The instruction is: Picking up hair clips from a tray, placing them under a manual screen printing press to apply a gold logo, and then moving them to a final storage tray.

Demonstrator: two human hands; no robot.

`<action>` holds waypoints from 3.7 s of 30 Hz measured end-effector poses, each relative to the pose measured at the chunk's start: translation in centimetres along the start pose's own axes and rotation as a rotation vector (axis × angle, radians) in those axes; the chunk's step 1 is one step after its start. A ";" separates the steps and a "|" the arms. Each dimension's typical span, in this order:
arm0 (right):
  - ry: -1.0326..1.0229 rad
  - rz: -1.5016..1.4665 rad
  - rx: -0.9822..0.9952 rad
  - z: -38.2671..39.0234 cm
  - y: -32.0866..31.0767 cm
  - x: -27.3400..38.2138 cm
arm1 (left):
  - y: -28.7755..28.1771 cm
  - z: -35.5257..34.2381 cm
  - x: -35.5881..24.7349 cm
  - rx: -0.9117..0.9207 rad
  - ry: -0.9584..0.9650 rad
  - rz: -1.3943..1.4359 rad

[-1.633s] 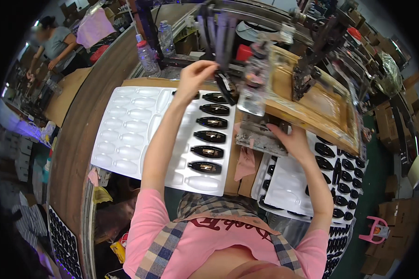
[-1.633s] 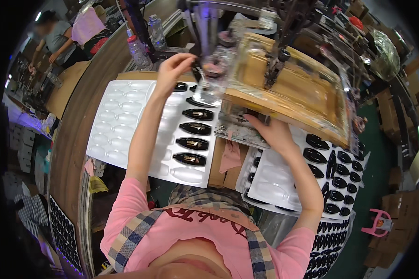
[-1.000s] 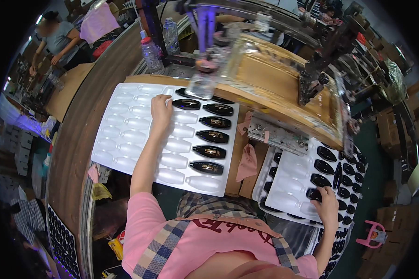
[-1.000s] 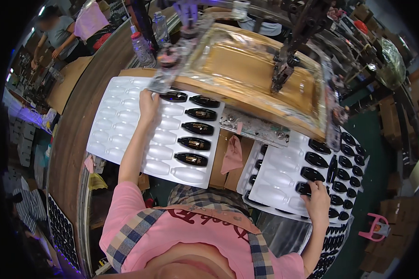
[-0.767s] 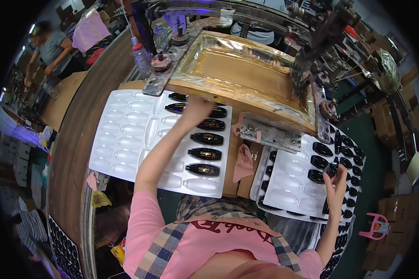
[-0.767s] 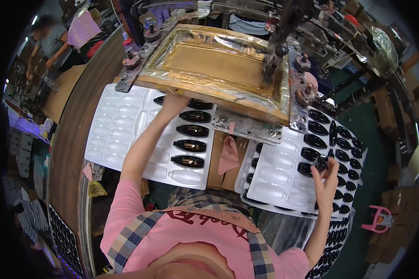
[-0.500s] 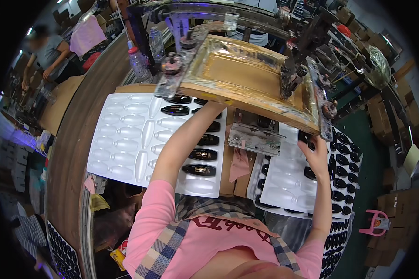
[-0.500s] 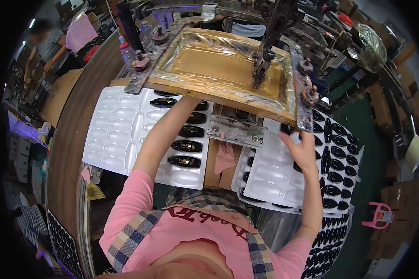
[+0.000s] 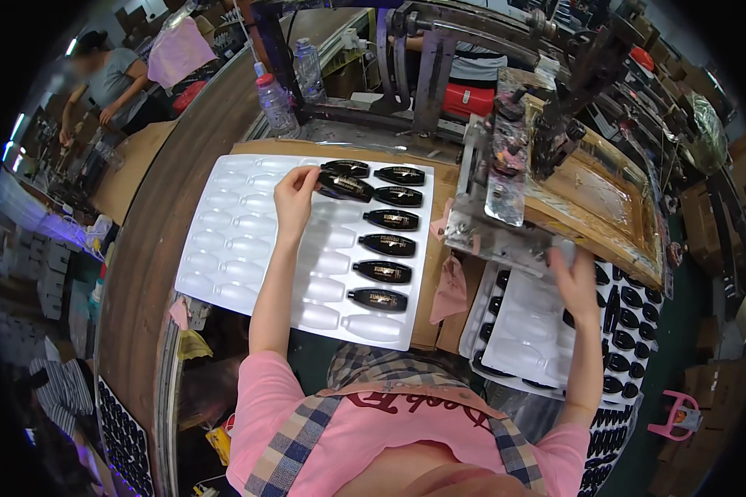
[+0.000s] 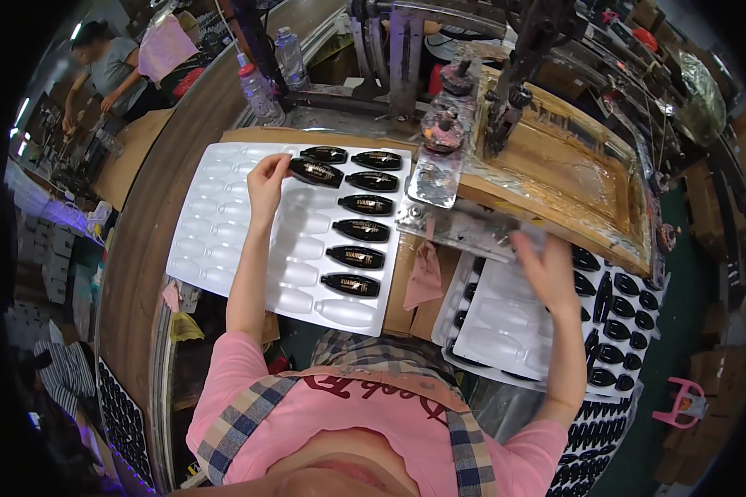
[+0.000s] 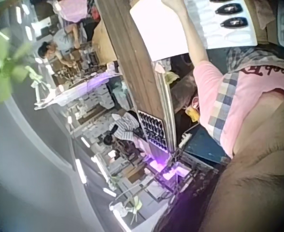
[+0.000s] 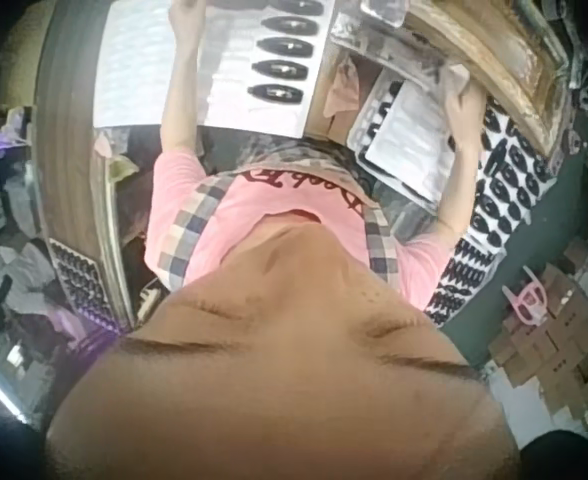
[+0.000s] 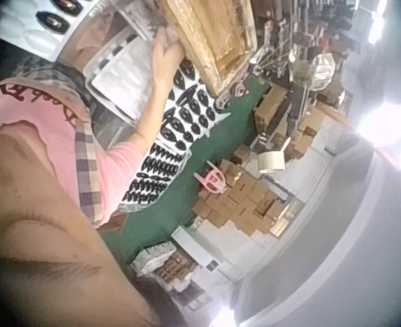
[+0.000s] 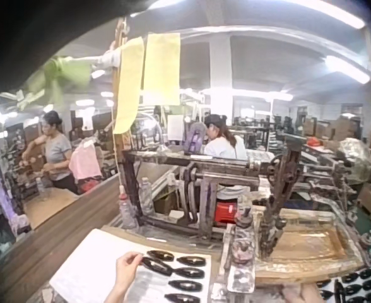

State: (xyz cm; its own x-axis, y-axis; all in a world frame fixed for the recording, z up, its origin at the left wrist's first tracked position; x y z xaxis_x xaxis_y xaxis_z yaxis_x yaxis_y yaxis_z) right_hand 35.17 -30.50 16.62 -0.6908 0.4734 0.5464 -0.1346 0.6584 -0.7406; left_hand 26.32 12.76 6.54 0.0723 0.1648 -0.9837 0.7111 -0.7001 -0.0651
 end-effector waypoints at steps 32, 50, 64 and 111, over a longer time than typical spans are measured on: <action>-0.124 -0.046 -0.007 -2.8 1.9 0.5 | 19.1 0.6 -10.7 0.575 0.257 0.063; 0.147 0.704 0.130 8.2 -2.1 -8.3 | -4.6 6.6 5.9 -0.184 -0.014 -0.375; 0.249 0.218 -0.175 7.7 -5.8 -5.6 | 13.7 5.7 -10.4 0.494 0.406 -0.325; 0.231 -0.069 -0.230 4.2 -3.6 -5.7 | 16.0 3.4 -7.6 0.477 0.404 -0.439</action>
State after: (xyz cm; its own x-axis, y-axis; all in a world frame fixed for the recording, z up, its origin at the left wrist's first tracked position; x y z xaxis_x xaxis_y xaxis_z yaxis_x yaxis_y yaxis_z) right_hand 36.64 -38.05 14.52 -0.5026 0.5259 0.6862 0.0064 0.7960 -0.6053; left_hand 34.77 -2.01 12.46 0.1687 0.6742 -0.7190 0.3612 -0.7210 -0.5913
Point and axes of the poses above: each hand's wrist, its own z-axis away from the middle knuckle, its own y-axis out of the palm, x = y × z, the point moved 5 cm from there along -z, towards the middle knuckle, and after that the axes turned 9 degrees about -y, right-handed, at the moved point
